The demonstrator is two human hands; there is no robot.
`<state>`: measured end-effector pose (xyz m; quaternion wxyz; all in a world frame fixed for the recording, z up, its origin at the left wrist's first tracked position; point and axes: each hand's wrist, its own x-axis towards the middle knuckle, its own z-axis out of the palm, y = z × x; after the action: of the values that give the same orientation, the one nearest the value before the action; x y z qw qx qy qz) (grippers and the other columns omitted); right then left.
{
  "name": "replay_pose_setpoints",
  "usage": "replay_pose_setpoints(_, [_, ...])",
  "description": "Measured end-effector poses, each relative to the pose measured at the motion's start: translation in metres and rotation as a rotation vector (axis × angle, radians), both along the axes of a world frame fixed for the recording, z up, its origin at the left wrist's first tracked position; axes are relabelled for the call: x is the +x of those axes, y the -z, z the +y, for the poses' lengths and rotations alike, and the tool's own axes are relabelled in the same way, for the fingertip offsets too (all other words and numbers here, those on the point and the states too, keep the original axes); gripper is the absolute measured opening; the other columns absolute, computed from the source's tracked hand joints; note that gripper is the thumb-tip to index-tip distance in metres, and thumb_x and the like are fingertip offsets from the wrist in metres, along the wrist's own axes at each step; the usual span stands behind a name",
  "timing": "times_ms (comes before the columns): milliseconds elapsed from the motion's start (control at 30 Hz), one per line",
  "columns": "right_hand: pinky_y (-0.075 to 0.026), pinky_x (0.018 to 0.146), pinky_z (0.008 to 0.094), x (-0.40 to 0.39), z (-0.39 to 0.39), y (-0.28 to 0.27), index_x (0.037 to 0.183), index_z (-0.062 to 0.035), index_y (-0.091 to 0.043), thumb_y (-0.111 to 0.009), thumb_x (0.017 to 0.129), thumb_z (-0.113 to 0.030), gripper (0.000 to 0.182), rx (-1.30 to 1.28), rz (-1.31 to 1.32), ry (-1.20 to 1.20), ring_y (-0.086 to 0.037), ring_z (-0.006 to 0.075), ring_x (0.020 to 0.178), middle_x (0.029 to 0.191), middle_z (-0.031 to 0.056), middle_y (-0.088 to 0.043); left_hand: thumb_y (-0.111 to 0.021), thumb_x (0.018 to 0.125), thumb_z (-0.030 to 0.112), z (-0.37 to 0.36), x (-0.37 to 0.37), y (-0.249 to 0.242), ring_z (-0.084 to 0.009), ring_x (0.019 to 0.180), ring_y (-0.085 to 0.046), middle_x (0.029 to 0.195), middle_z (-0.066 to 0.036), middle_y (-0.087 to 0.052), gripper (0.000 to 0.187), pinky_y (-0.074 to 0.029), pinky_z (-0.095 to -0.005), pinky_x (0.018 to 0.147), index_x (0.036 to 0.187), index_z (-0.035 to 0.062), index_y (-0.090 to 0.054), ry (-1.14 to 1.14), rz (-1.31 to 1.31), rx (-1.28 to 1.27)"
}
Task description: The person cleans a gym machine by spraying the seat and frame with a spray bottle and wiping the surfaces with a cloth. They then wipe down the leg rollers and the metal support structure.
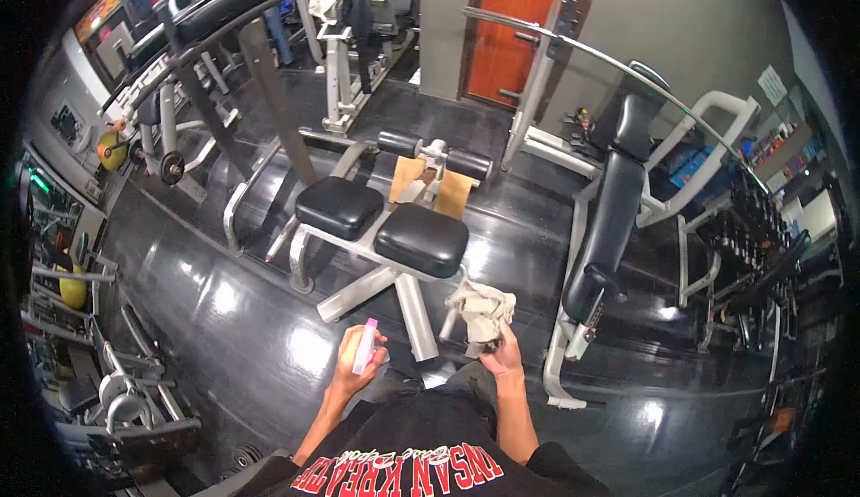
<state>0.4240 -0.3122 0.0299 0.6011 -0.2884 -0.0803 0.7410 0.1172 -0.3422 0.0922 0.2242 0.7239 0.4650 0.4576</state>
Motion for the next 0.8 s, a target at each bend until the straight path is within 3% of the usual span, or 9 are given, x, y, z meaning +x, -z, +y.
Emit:
replay_pose_setpoints(100, [-0.050,0.094,0.0448,0.047,0.001,0.002,0.130,-0.0120,-0.059,-0.053,0.100,-0.046,0.046,0.072,0.169,0.003,-0.065,0.0252,0.102,0.123,0.0064,-0.066,-0.074,0.076,0.000,0.018,0.045,-0.018,-0.0336,0.095,-0.064,0.091,-0.013,-0.068,0.035,-0.052,-0.0434,0.082,0.109,-0.0001,-0.061,0.081,0.062,0.083])
replay_pose_setpoints(133, [-0.047,0.101,0.0534,0.056,0.002,-0.012,0.132,-0.0140,-0.057,-0.049,0.101,-0.048,0.047,-0.016,0.107,0.098,-0.067,0.0245,0.102,0.122,0.0061,-0.067,-0.076,0.076,0.001,0.020,0.059,-0.004,-0.0267,0.085,-0.066,0.093,-0.008,-0.066,0.033,-0.053,-0.0395,0.081,0.106,0.0015,-0.062,0.062,-0.005,0.001])
replay_pose_setpoints(167, [-0.047,0.101,0.0534,0.073,0.004,-0.011,0.132,-0.0140,-0.057,-0.049,0.101,-0.048,0.047,-0.018,0.111,0.111,-0.067,0.0245,0.102,0.122,0.0061,-0.067,-0.076,0.076,0.001,0.021,0.076,0.005,-0.0267,0.085,-0.066,0.093,-0.008,-0.066,0.033,-0.053,-0.0395,0.081,0.106,0.0015,-0.062,0.076,-0.002,-0.001])
replay_pose_setpoints(233, [-0.046,0.101,0.0546,0.107,0.008,-0.013,0.130,-0.0162,-0.059,-0.049,0.100,-0.051,0.047,0.060,0.266,0.085,-0.067,0.0234,0.098,0.119,0.0062,-0.067,-0.074,0.081,0.000,0.025,0.111,0.017,-0.0187,0.079,-0.067,0.095,-0.007,-0.064,0.035,-0.054,-0.0332,0.074,0.111,0.0014,-0.057,0.040,-0.515,-0.402])
replay_pose_setpoints(267, [-0.044,0.104,0.0586,0.122,0.010,-0.013,0.128,-0.0157,-0.060,-0.051,0.098,-0.053,0.048,-0.007,0.269,0.128,-0.066,0.0236,0.098,0.120,0.0068,-0.066,-0.072,0.084,0.000,0.032,0.124,0.023,-0.0136,0.075,-0.066,0.097,-0.007,-0.062,0.035,-0.053,-0.0286,0.068,0.113,0.0006,-0.053,0.069,-0.442,-0.324])
replay_pose_setpoints(367, [-0.040,0.108,0.0633,0.166,0.014,-0.017,0.126,-0.0126,-0.060,-0.058,0.093,-0.051,0.051,-0.106,0.278,0.183,-0.061,0.0306,0.112,0.122,0.0105,-0.063,-0.071,0.084,-0.001,0.046,0.176,0.020,-0.0146,0.074,-0.066,0.099,-0.008,-0.062,0.034,-0.054,-0.0291,0.068,0.112,-0.0003,-0.052,0.068,-0.459,-0.346])
replay_pose_setpoints(500, [-0.045,0.104,0.0587,0.228,0.018,-0.004,0.128,-0.0154,-0.061,-0.059,0.090,-0.056,0.056,-0.170,0.231,0.208,-0.060,0.0299,0.116,0.124,0.0087,-0.064,-0.068,0.089,0.001,0.068,0.235,0.029,-0.0121,0.076,-0.065,0.106,-0.008,-0.060,0.032,-0.054,-0.0278,0.070,0.115,-0.0011,-0.050,0.077,-0.457,-0.376])
replay_pose_setpoints(667, [-0.049,0.098,0.0478,0.297,0.008,-0.007,0.118,-0.0170,-0.066,-0.059,0.090,-0.055,0.048,-0.204,0.085,0.325,-0.066,0.0220,0.095,0.108,0.0031,-0.069,-0.070,0.088,-0.001,0.092,0.295,0.023,-0.0111,0.077,-0.064,0.106,-0.007,-0.058,0.038,-0.053,-0.0278,0.069,0.120,-0.0001,-0.049,0.126,-0.498,-0.385])
replay_pose_setpoints(800, [-0.048,0.099,0.0487,0.336,0.007,0.001,0.124,-0.0178,-0.064,-0.059,0.092,-0.054,0.049,-0.164,0.133,0.380,-0.065,0.0209,0.093,0.118,0.0016,-0.067,-0.074,0.086,0.006,0.113,0.324,0.017,-0.0144,0.074,-0.065,0.105,-0.008,-0.059,0.038,-0.052,-0.0301,0.068,0.117,-0.0010,-0.052,0.131,-0.509,-0.345])
